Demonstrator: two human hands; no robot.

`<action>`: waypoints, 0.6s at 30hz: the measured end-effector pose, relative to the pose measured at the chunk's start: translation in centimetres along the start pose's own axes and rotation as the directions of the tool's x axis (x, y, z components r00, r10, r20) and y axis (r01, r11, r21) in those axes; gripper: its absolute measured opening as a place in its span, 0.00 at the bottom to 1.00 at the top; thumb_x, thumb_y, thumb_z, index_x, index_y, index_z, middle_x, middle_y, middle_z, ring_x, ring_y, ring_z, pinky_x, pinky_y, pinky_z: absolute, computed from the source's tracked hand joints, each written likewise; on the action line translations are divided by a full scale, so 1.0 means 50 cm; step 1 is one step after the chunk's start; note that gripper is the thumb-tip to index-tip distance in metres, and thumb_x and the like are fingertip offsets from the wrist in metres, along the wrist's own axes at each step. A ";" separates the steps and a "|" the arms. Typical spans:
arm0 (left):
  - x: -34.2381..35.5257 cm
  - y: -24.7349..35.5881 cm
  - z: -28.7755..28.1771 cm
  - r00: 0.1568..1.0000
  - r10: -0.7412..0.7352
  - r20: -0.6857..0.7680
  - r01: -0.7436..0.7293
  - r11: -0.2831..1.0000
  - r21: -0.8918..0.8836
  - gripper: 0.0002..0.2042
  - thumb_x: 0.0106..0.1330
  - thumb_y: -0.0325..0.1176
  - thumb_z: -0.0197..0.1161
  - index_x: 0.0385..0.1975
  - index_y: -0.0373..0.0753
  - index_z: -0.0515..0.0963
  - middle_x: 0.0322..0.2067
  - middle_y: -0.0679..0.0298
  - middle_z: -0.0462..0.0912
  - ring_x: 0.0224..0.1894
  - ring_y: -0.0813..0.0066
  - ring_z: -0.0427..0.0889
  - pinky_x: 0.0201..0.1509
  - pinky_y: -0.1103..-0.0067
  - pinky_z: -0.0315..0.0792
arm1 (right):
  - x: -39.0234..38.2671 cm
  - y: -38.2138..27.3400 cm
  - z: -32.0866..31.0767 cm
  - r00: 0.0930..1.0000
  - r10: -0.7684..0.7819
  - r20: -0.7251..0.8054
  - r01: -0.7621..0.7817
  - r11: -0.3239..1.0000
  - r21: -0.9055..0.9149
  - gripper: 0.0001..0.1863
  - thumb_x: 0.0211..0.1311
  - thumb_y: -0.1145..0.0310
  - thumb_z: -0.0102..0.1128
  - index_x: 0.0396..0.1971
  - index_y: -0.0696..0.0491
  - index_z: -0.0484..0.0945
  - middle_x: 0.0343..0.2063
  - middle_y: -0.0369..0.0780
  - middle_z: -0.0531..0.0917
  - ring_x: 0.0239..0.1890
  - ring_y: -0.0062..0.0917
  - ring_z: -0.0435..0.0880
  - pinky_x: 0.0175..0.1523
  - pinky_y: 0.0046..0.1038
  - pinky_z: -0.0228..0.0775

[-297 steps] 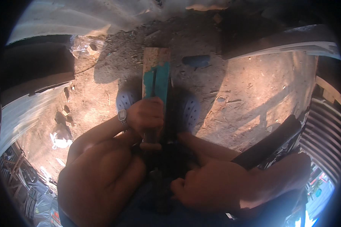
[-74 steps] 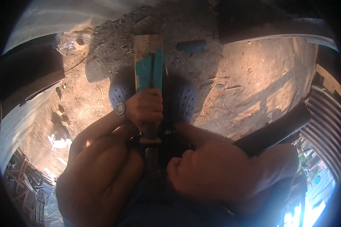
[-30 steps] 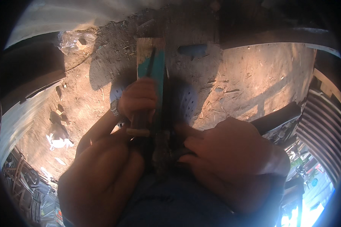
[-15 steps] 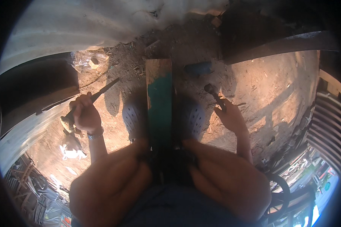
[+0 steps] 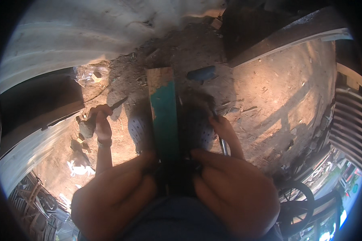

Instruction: The person uses a hammer and chisel to carve a groove into a piece of wood. They repeatedly strike the chisel to deepen the cut along the wood's length.

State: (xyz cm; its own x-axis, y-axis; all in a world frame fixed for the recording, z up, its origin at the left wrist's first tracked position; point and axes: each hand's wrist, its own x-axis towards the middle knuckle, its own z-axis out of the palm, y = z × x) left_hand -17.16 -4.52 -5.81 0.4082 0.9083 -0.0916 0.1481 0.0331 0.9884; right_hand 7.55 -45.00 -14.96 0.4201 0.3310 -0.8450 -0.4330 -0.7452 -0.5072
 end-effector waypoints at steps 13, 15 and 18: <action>0.042 0.014 0.093 0.901 -0.045 0.432 -0.202 0.838 0.507 0.07 0.56 0.34 0.71 0.29 0.41 0.81 0.26 0.62 0.83 0.30 0.68 0.81 0.38 0.71 0.76 | -0.034 -0.033 0.013 0.929 -0.357 -0.096 0.341 0.928 -0.152 0.25 0.72 0.51 0.58 0.53 0.60 0.80 0.42 0.58 0.86 0.48 0.53 0.86 0.50 0.48 0.76; 0.043 -0.003 0.098 0.844 0.037 0.534 -0.232 0.924 0.303 0.08 0.54 0.31 0.72 0.26 0.38 0.79 0.23 0.62 0.78 0.28 0.69 0.77 0.38 0.71 0.73 | -0.027 -0.023 0.020 0.926 -0.342 -0.158 0.330 0.939 -0.099 0.24 0.72 0.52 0.60 0.49 0.60 0.79 0.39 0.55 0.84 0.44 0.48 0.84 0.47 0.46 0.75; 0.033 -0.008 0.107 0.776 0.114 0.620 -0.282 0.943 0.179 0.07 0.50 0.30 0.73 0.23 0.40 0.79 0.22 0.62 0.77 0.26 0.65 0.76 0.37 0.71 0.74 | -0.017 -0.012 0.038 0.894 -0.343 -0.288 0.279 0.930 -0.241 0.22 0.71 0.53 0.62 0.37 0.61 0.78 0.25 0.47 0.78 0.28 0.36 0.78 0.34 0.41 0.70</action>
State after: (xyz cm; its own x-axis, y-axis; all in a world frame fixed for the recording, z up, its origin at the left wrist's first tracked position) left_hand -11.74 -5.29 -6.98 0.8922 0.4504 -0.0333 0.1860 -0.2992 0.9359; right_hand 5.94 -43.74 -14.28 0.7535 0.3849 -0.5331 -0.0931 -0.7402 -0.6659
